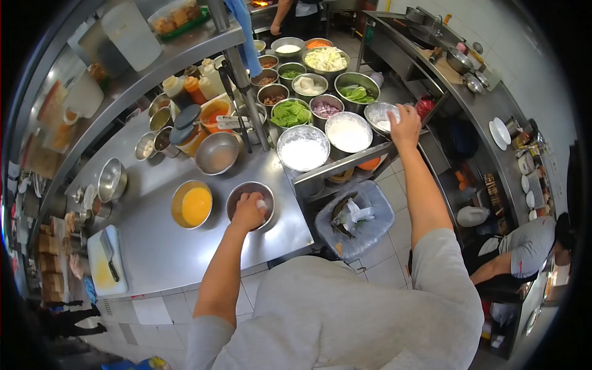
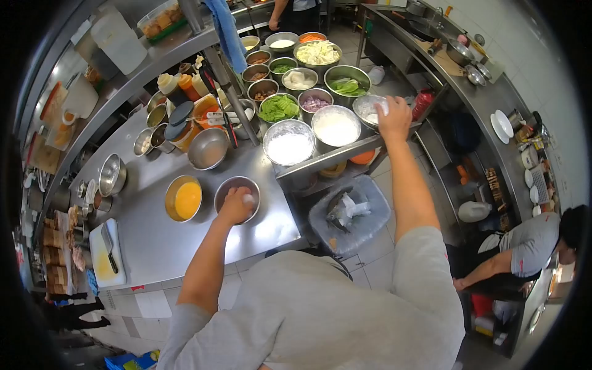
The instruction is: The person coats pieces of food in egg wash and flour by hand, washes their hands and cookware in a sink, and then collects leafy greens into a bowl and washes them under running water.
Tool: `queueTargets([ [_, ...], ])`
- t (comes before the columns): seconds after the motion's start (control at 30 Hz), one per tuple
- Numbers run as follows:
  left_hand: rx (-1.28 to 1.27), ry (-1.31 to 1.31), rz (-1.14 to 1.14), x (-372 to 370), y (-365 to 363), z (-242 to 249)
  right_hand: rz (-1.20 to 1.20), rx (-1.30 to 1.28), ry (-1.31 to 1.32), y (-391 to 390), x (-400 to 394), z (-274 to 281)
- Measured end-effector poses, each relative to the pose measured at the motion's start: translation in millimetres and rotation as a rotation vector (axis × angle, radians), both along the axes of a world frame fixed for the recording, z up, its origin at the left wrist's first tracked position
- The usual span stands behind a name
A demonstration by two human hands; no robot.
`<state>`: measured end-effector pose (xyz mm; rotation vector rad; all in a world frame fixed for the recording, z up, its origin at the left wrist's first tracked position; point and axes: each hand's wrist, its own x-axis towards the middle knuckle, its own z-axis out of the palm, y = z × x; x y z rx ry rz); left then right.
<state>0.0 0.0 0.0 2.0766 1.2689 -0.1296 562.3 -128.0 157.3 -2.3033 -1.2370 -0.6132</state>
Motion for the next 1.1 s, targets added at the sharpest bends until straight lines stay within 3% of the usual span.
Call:
queueTargets([
  [0.07,0.191,0.02,-0.417,-13.6,17.0,-21.7,-0.146,0.209,0.145,11.1,18.7,-20.5],
  [0.17,0.068,0.253,-0.055,43.7,-81.8,135.4,-0.325,0.257,0.182,3.4,27.6,-26.2],
  [0.2,0.255,0.216,-0.044,44.0,-83.1,120.8,-0.307,0.273,0.194,5.9,29.4,-24.2],
  [0.23,0.25,0.226,-0.049,44.4,-80.3,106.7,-0.313,0.266,0.203,4.4,31.2,-28.4],
  [0.3,0.191,-0.118,0.013,45.4,-71.8,91.9,-0.247,0.366,0.208,4.2,34.7,-31.3],
  [0.43,0.149,-0.202,-0.079,44.3,-61.0,93.0,-0.306,0.286,0.239,4.5,28.5,-21.9],
  [0.5,0.024,-0.385,0.033,42.2,-50.8,98.3,-0.312,0.269,0.242,4.5,30.7,-22.9],
  [0.53,-0.21,-0.57,0.162,41.0,-41.8,87.7,-0.319,0.253,0.236,5.4,31.8,-23.1],
  [0.57,-0.208,-0.565,0.188,36.4,-34.4,77.2,-0.296,0.244,0.246,6.6,32.4,-23.2],
  [0.63,-0.637,-0.817,0.506,35.8,-21.9,79.0,-0.349,0.212,0.256,6.5,32.6,-23.4],
  [0.67,-0.631,-0.819,0.545,30.8,-11.8,75.0,-0.333,0.218,0.252,6.7,34.2,-25.7],
  [0.73,-0.947,-0.971,0.535,22.0,6.9,71.2,-0.318,0.219,0.219,8.2,35.8,-28.0],
  [0.77,-0.938,-0.976,0.556,17.3,11.9,76.5,-0.298,0.213,0.226,11.7,32.3,-31.4],
  [0.83,-1.198,-1.088,0.524,31.0,14.4,115.7,-0.328,0.262,0.174,8.0,30.1,-29.8],
  [0.9,-1.196,-1.117,0.543,51.0,25.6,129.2,-0.35,0.242,0.208,9.2,42.2,-31.8],
  [1.03,-0.834,-0.959,0.345,165.1,15.3,229.3,-0.348,0.217,0.218,6.4,34.6,-24.5],
  [1.1,-0.718,-0.885,0.131,235.2,15.4,245.2,-0.359,0.219,0.218,5.1,30.4,-21.9],
])
